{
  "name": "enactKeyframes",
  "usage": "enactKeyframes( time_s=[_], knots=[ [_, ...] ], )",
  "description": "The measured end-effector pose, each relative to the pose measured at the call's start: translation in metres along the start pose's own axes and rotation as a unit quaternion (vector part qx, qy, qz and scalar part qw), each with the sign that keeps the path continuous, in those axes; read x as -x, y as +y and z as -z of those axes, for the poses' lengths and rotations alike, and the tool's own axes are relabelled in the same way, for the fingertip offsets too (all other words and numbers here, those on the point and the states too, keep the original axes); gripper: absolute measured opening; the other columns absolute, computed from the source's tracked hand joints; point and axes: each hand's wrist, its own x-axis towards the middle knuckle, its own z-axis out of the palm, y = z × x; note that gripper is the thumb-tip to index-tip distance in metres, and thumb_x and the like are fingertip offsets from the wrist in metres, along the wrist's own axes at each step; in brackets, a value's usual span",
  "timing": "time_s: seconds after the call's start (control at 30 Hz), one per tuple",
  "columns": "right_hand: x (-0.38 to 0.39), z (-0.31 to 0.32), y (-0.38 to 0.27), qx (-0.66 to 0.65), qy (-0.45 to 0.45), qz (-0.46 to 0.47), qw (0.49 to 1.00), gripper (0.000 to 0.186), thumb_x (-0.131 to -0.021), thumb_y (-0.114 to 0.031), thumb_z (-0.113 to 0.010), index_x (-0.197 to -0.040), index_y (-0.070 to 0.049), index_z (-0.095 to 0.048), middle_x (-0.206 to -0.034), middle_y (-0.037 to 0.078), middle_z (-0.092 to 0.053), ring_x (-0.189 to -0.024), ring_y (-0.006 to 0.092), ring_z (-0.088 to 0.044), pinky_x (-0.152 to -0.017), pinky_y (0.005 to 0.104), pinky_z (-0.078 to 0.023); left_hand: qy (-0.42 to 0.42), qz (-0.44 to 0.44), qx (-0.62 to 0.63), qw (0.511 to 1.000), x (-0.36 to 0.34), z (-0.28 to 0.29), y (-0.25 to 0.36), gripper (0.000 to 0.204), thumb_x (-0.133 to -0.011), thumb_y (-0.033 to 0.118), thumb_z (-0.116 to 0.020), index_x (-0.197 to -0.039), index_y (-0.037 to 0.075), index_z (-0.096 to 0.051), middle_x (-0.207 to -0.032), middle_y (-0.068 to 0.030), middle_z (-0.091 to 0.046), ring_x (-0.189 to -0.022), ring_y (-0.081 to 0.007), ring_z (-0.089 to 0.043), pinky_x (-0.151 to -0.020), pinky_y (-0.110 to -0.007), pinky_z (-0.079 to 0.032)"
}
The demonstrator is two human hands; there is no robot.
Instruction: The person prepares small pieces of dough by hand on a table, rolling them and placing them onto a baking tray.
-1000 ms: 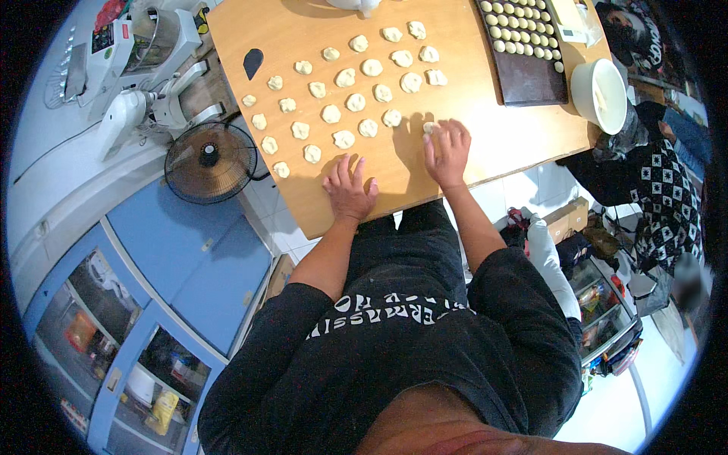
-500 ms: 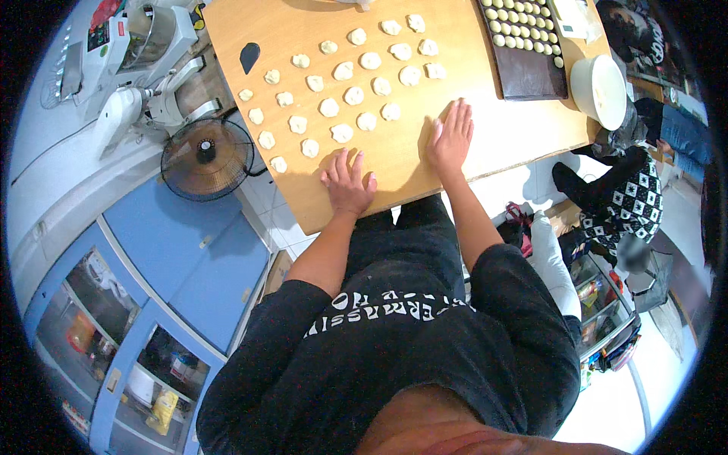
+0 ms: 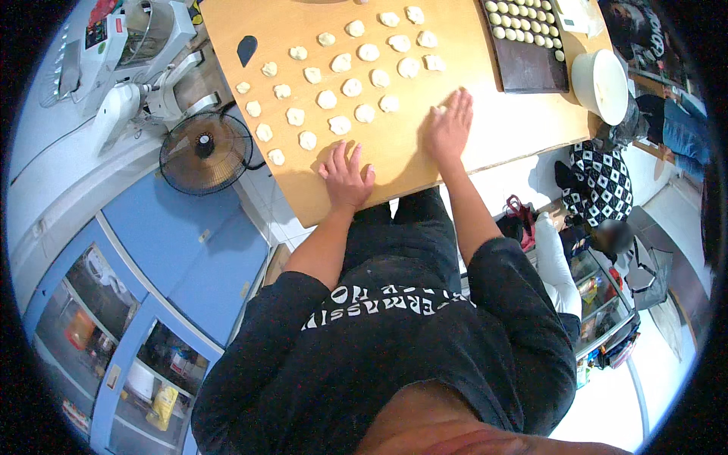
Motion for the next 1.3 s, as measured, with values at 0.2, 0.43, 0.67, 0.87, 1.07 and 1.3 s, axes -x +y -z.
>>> enactKeyframes(
  time_s=[0.2, 0.43, 0.67, 0.87, 1.07, 1.3],
  knots=[
    [0.065, 0.001, -0.032, -0.006, -0.094, 0.186, 0.978, 0.071, -0.107, -0.032, -0.053, -0.163, 0.006, -0.031, -0.170, 0.026, -0.030, -0.159, 0.0423, -0.026, -0.130, 0.0526, -0.021, 0.008, -0.006, -0.014, 1.000, -0.003, 0.002, 0.000, 0.068, -0.086, 0.039, -0.072, -0.146, 0.013, -0.055, -0.153, -0.0197, -0.048, -0.140, -0.0425, -0.044, -0.110, -0.065, -0.030],
    [0.011, 0.013, -0.014, -0.013, 0.003, 0.026, 1.000, 0.074, -0.106, -0.041, -0.057, -0.161, 0.005, -0.037, -0.173, 0.021, -0.029, -0.159, 0.0427, -0.028, -0.129, 0.0540, -0.023, -0.003, -0.005, -0.016, 1.000, -0.005, 0.004, 0.002, 0.068, -0.084, 0.040, -0.073, -0.144, 0.012, -0.057, -0.152, -0.0205, -0.048, -0.140, -0.0426, -0.044, -0.110, -0.065, -0.031],
    [0.051, 0.019, -0.002, 0.006, -0.105, 0.176, 0.979, 0.087, -0.103, -0.052, -0.057, -0.165, 0.003, -0.030, -0.174, 0.021, -0.026, -0.161, 0.0410, -0.021, -0.131, 0.0528, -0.018, -0.003, 0.006, -0.012, 1.000, -0.003, 0.005, 0.004, 0.065, -0.084, 0.038, -0.074, -0.142, 0.014, -0.059, -0.153, -0.0197, -0.048, -0.141, -0.0426, -0.043, -0.111, -0.065, -0.031],
    [-0.017, 0.009, -0.015, -0.001, -0.023, 0.000, 1.000, 0.090, -0.104, -0.058, -0.051, -0.166, 0.003, -0.027, -0.175, 0.023, -0.023, -0.163, 0.0413, -0.016, -0.132, 0.0537, -0.013, -0.005, -0.006, -0.011, 1.000, -0.001, 0.002, 0.003, 0.071, -0.084, 0.038, -0.074, -0.148, 0.015, -0.054, -0.155, -0.0193, -0.047, -0.142, -0.0426, -0.042, -0.112, -0.066, -0.029],
    [0.040, 0.015, -0.020, 0.002, -0.154, 0.176, 0.972, 0.090, -0.105, -0.055, -0.050, -0.165, 0.007, -0.025, -0.174, 0.025, -0.024, -0.162, 0.0418, -0.020, -0.132, 0.0520, -0.016, 0.001, 0.005, -0.018, 1.000, 0.000, -0.002, -0.001, 0.071, -0.083, 0.038, -0.075, -0.147, 0.015, -0.055, -0.155, -0.0176, -0.046, -0.143, -0.0413, -0.041, -0.112, -0.066, -0.029],
    [-0.022, 0.013, -0.008, 0.037, -0.020, 0.072, 0.997, 0.089, -0.106, -0.053, -0.052, -0.162, 0.011, -0.027, -0.172, 0.028, -0.026, -0.161, 0.0412, -0.020, -0.132, 0.0515, -0.018, -0.029, 0.010, -0.008, 0.999, 0.004, 0.002, 0.003, 0.073, -0.083, 0.039, -0.075, -0.148, 0.014, -0.053, -0.156, -0.0181, -0.046, -0.143, -0.0422, -0.041, -0.113, -0.067, -0.028]
  ],
)
